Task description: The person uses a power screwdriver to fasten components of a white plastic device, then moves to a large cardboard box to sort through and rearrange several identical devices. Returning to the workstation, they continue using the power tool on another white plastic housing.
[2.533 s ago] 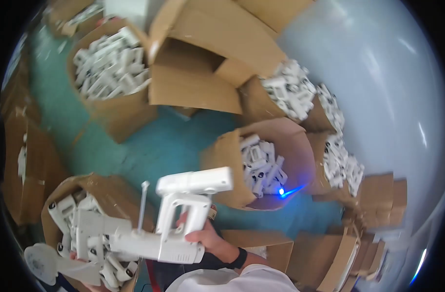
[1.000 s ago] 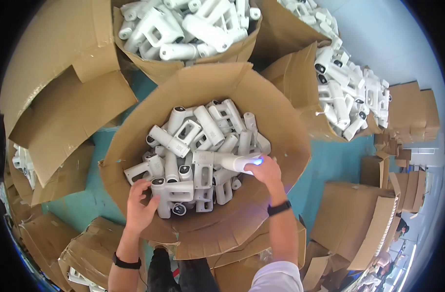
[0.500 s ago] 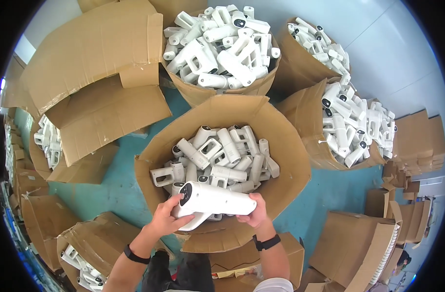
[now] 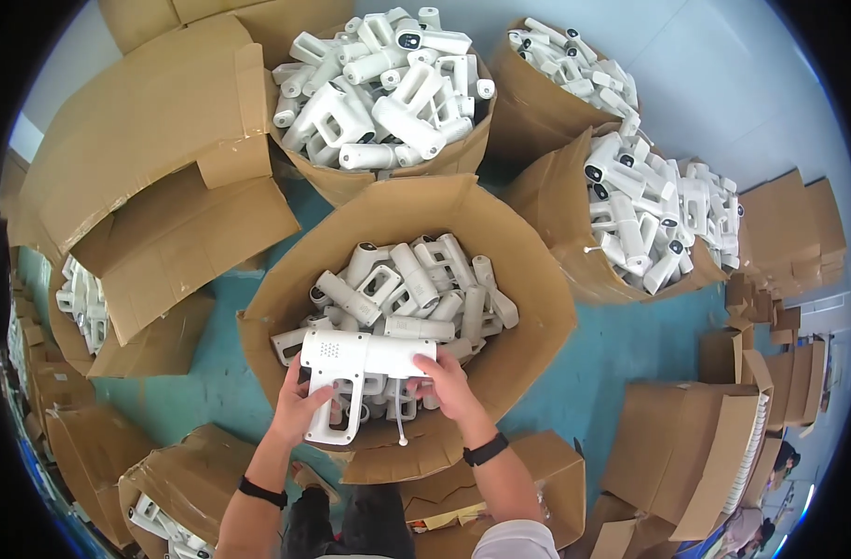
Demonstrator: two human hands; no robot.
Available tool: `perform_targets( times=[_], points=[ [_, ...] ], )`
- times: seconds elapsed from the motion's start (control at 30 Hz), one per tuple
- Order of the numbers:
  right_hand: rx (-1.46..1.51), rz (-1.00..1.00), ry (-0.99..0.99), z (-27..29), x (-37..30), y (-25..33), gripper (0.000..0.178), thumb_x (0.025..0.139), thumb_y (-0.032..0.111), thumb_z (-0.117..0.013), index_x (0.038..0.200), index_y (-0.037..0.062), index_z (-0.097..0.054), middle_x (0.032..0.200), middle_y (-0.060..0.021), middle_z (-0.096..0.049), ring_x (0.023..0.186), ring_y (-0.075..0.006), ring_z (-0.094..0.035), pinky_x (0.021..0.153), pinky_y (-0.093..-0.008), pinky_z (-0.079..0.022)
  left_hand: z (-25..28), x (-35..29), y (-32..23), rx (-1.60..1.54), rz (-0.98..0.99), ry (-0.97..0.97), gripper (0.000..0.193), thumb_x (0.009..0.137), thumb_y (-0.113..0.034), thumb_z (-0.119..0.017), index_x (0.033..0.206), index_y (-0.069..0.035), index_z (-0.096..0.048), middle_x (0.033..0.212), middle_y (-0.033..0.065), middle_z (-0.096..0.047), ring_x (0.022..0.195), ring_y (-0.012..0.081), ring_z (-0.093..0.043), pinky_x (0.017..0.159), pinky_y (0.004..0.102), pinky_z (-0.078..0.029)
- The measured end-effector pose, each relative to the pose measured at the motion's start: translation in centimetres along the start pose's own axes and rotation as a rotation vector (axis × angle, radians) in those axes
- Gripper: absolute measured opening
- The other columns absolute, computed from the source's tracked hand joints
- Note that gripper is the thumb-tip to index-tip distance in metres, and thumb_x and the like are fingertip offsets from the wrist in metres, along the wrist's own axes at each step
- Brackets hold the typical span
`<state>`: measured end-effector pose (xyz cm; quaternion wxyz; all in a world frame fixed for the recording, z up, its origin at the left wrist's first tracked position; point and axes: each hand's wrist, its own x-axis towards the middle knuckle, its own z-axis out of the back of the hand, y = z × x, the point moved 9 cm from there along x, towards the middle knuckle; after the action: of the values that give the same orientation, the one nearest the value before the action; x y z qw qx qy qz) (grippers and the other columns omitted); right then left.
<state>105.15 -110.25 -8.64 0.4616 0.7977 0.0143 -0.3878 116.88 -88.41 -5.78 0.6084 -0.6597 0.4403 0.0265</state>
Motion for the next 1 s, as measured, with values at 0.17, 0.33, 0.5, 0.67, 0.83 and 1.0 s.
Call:
perform_targets(
  times=[0.17,0.33,0.5,0.67,0.83,1.0],
  points=[
    [0.344,-0.134,-0.405,6.1,5.0,-5.9,0.034,0.083,0.031,-0.066,0.104,0.0051,-0.061,0.08,-0.0088,-0.064,0.056,-0.0175,-0.059,0.048,-0.0258,-0.048,3.0,-0.2,2.6,0.098,-0.014,-0.154,0.084,0.087,-0.001,-0.062,0.151,-0.013,-0.008,0.133,0.0199,-0.047,0.104,0.0181,-0.058,0.087,0.0319,-0.048],
    [0.722,-0.032,-0.591,10.9,12.4,-14.0,0.044,0.084,0.04,-0.061,0.114,0.0093,-0.054,0.086,-0.0055,-0.06,0.058,-0.0185,-0.055,0.046,-0.0263,-0.045,13.4,-8.2,3.4,0.16,-0.088,-0.354,0.068,0.087,-0.003,-0.062,0.146,-0.007,-0.026,0.127,0.0153,-0.054,0.098,0.0179,-0.061,0.084,0.0293,-0.05],
    [0.684,-0.369,-0.678,14.8,13.1,-21.8,0.068,0.079,0.066,-0.046,0.111,0.0051,-0.047,0.087,-0.0099,-0.063,0.071,-0.025,-0.061,0.059,-0.0346,-0.048,21.7,-19.3,4.2,0.166,-0.002,-0.673,0.05,0.087,-0.009,-0.065,0.132,0.001,-0.046,0.116,0.0117,-0.062,0.094,0.0141,-0.062,0.084,0.0286,-0.05],
    [0.238,-0.292,-0.278,5.5,13.2,-15.9,0.034,0.087,0.041,-0.055,0.099,0.0102,-0.055,0.081,-0.0006,-0.059,0.067,-0.0137,-0.055,0.055,-0.0284,-0.044,28.5,-31.1,6.6,0.109,-0.066,-0.954,0.046,0.087,-0.014,-0.065,0.128,0.002,-0.049,0.112,0.0098,-0.064,0.093,0.0132,-0.062,0.081,0.0275,-0.051],
    [0.132,-0.234,0.079,-18.5,2.1,-9.5,0.029,0.091,0.038,-0.054,0.102,0.0117,-0.058,0.069,0.0014,-0.057,0.06,-0.0129,-0.051,0.051,-0.027,-0.041,34.1,-44.7,11.1,0.019,-0.114,-1.244,0.043,0.087,-0.012,-0.065,0.126,0.001,-0.05,0.107,0.0078,-0.063,0.09,0.0126,-0.062,0.078,0.0269,-0.051],
    [-0.244,-0.243,0.684,-40.1,-11.6,-13.1,0.028,0.095,0.027,-0.051,0.112,0.0057,-0.057,0.073,-0.0072,-0.064,0.058,-0.0171,-0.06,0.051,-0.0276,-0.048,40.5,-57.6,19.3,0.063,0.026,-1.518,0.046,0.081,-0.019,-0.069,0.121,0.0,-0.055,0.104,0.0104,-0.065,0.09,0.0179,-0.063,0.079,0.031,-0.051]
  ],
)
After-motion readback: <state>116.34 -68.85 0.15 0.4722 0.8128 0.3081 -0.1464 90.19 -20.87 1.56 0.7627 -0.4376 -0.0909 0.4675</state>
